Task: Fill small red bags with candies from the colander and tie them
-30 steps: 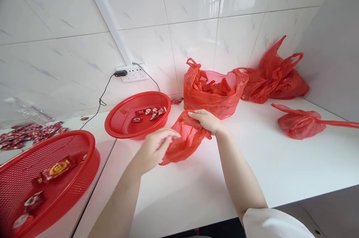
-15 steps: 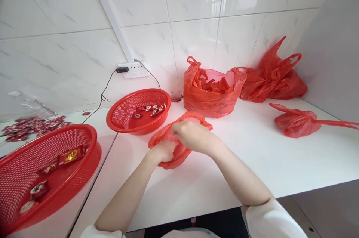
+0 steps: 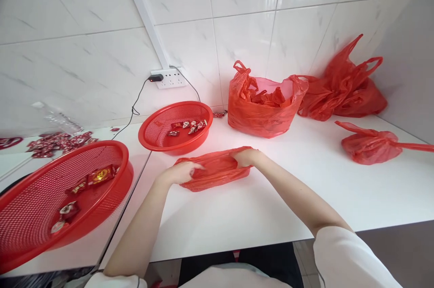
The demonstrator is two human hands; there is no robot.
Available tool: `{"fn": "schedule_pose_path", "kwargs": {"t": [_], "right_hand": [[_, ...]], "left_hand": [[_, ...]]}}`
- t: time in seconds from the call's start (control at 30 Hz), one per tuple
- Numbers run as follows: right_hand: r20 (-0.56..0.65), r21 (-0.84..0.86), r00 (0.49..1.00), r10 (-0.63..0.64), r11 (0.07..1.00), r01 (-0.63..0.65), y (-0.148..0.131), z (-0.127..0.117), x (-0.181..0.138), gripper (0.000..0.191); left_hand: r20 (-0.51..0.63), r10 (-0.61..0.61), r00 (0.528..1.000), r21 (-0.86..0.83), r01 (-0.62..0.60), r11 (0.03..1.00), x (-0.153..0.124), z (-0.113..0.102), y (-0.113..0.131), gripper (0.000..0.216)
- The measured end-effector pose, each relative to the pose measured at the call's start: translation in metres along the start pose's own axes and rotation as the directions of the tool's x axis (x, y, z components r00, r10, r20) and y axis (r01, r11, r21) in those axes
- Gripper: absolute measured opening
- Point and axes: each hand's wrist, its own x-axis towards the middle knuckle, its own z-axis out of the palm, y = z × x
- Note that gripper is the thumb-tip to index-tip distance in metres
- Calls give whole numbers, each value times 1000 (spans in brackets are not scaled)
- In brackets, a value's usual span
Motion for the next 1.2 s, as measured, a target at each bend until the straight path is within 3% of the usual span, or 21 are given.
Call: {"fn": "schedule_pose_path", "kwargs": {"t": [0.07,0.1,0.2,0.27,0.33,0.4,0.5,0.6,0.67,0.8,0.9,0.97,1.0,1.07,1.2], "right_hand": [[-13,29,988,-155,987,156,-10,1,-4,25],[-51,61,961,-272,960,275,-16,2,-6,22],[-267,55,769,-580,788,613,-32,5,-7,18],[-375,-102,662,-649,738,667,-37,7,-6,19],[-414,-261,621,-665,740,619,-38,10,-1,25],[-419,-318,638,-647,762,564,-34,15,6,45],[-349,-256,756,-553,833,491,-20,26,20,80],[-206,-149,872,-444,895,421,-3,38,35,90],[-158,-88,897,-412,911,403,7,43,41,87],[-171,56,893,-417,901,431,12,36,38,82],[-248,191,873,-421,862,470,5,16,26,64],[-342,228,855,-390,848,478,-3,-2,15,50],[-386,236,846,-367,847,476,-7,-11,10,46],[-452,261,827,-335,836,482,-15,-28,-1,40],[-514,315,794,-324,790,526,-33,-49,-19,36]], "left_hand": [[-153,63,986,-62,-74,995,0,1,0,20],[-244,88,966,-70,-109,992,0,2,2,25],[-398,144,906,-73,-187,980,1,6,13,39],[-403,153,902,-113,-215,970,1,9,17,33],[-395,147,907,-162,-226,960,1,13,17,23],[-372,137,918,-201,-224,954,1,16,14,11],[-283,129,951,-270,-208,940,1,21,7,17],[-230,110,967,-421,-201,885,2,24,-2,40],[-225,35,974,-545,-155,824,3,25,-10,48],[-181,-149,972,-784,-51,619,9,25,-22,51],[-131,-323,937,-974,-61,219,15,20,-22,63],[-96,-428,898,-987,-143,-78,18,15,-18,68],[-87,-462,883,-965,-190,-182,20,13,-16,68],[-102,-504,858,-914,-281,-292,23,8,-12,58],[-229,-567,791,-829,-464,-313,27,10,-10,20]]}}
